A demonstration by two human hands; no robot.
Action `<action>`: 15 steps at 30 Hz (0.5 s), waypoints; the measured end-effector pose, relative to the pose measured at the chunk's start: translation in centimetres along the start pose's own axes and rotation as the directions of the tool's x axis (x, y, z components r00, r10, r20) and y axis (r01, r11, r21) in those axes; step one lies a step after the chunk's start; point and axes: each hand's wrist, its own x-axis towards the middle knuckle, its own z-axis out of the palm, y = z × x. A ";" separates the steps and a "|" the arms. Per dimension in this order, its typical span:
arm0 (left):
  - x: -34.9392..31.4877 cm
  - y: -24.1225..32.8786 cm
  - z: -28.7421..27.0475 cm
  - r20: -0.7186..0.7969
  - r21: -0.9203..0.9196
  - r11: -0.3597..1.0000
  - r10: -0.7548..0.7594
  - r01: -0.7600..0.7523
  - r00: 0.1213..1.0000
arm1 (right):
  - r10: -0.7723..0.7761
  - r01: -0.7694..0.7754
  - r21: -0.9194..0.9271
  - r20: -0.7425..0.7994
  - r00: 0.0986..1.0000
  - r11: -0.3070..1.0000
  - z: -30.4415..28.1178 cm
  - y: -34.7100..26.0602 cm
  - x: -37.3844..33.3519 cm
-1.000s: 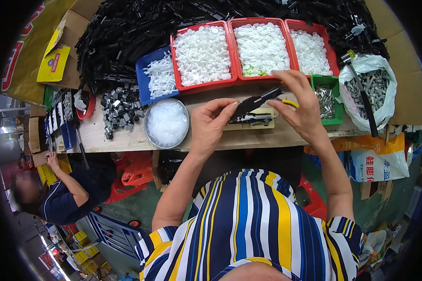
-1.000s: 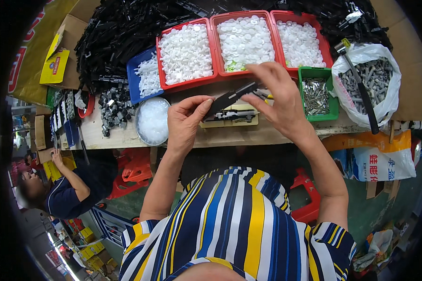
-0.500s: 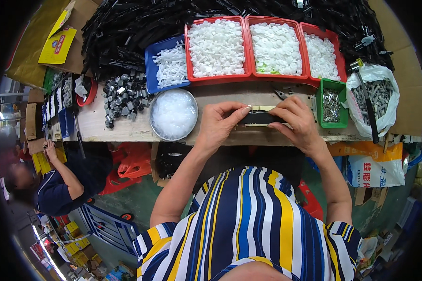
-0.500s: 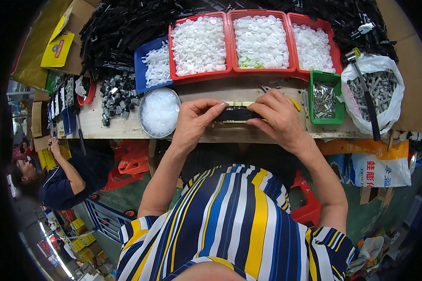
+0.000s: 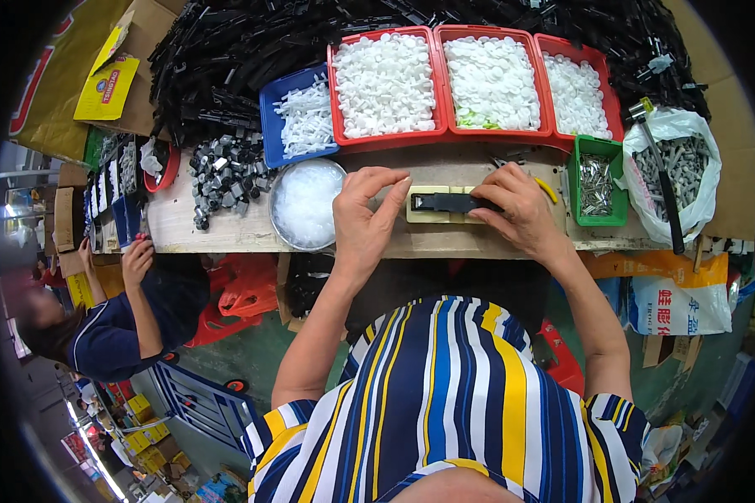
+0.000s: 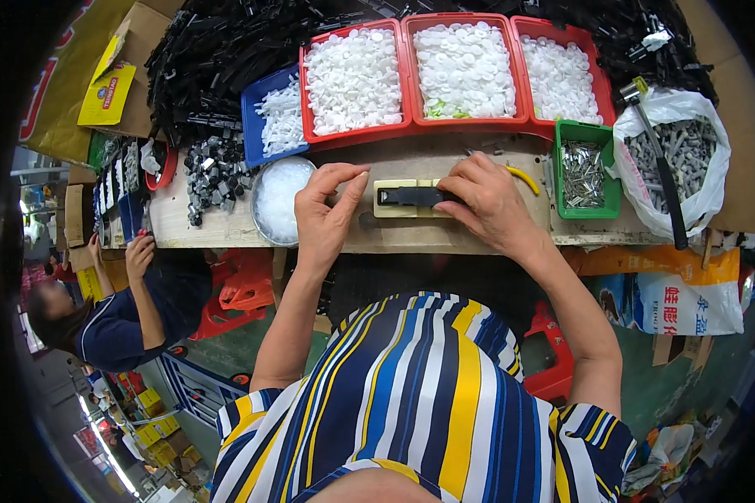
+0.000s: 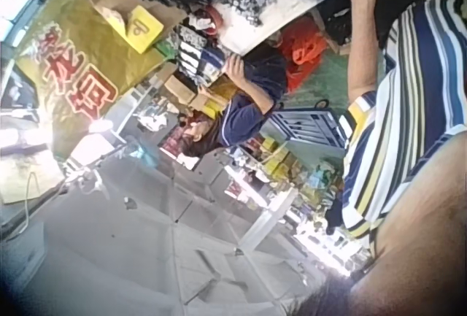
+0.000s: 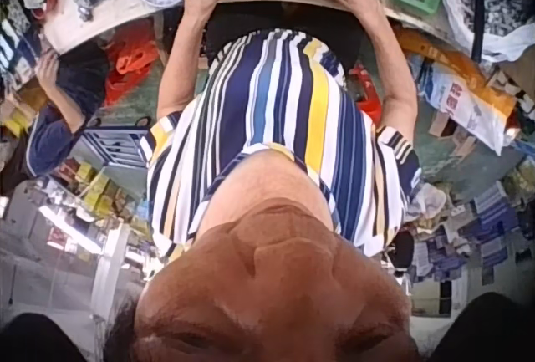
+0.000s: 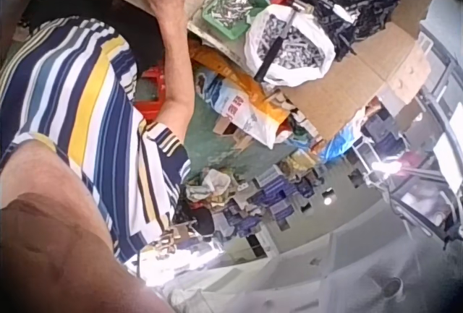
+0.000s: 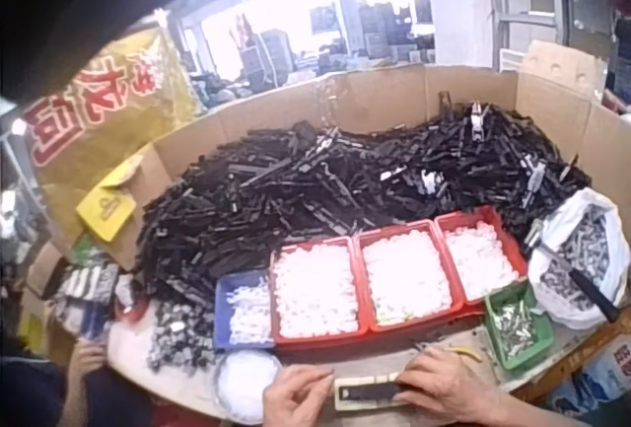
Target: The person assembles small padlocks by inserting a white plastic component into a black metal lock body and securing it with a metal pin. They use a small hammer to tap the pin into place and pliers to adjust the components. The finished locks are placed into a blue tray on the table.
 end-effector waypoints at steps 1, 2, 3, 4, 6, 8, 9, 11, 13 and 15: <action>0.0 -0.1 0.2 0.000 0.021 0.999 0.030 -0.030 1.000 | 0.006 -0.006 -0.018 0.008 1.000 1.000 0.0 0.0 0.0; -0.1 -0.2 0.3 0.001 0.042 0.997 0.059 -0.059 0.998 | 0.012 -0.012 -0.036 0.015 1.000 0.999 0.0 0.0 0.0; -0.1 -0.2 0.4 0.003 0.063 0.994 0.089 -0.089 0.996 | 0.019 -0.018 -0.054 0.023 1.000 0.998 0.1 -0.1 0.0; -0.1 0.0 0.6 0.012 0.079 0.993 0.088 -0.089 0.996 | 0.028 -0.026 -0.060 0.031 0.999 0.998 0.0 -0.1 0.0; -0.1 0.6 0.9 0.031 0.110 0.990 0.085 -0.088 0.996 | 0.047 -0.044 -0.071 0.046 0.998 0.997 -0.3 -0.3 0.2; -0.2 0.9 1.5 0.056 0.107 0.981 0.158 -0.163 0.986 | 0.045 -0.041 -0.074 0.053 0.998 0.996 -0.3 -0.3 0.2; -0.3 1.0 1.8 0.069 0.105 0.974 0.194 -0.201 0.979 | 0.044 -0.040 -0.076 0.056 0.997 0.996 -0.3 -0.3 0.2; -0.3 0.7 2.8 0.150 0.097 0.941 0.308 -0.324 0.940 | 0.050 -0.044 -0.080 0.078 0.996 0.996 -0.3 -0.4 0.3; -0.3 0.5 3.7 0.235 0.082 0.900 0.400 -0.428 0.886 | 0.057 -0.050 -0.083 0.090 0.994 0.995 -0.3 -0.4 0.3; -0.5 0.1 4.1 0.269 0.146 0.866 0.431 -0.479 0.861 | 0.067 -0.059 -0.086 0.092 0.993 0.995 -0.6 -0.6 0.3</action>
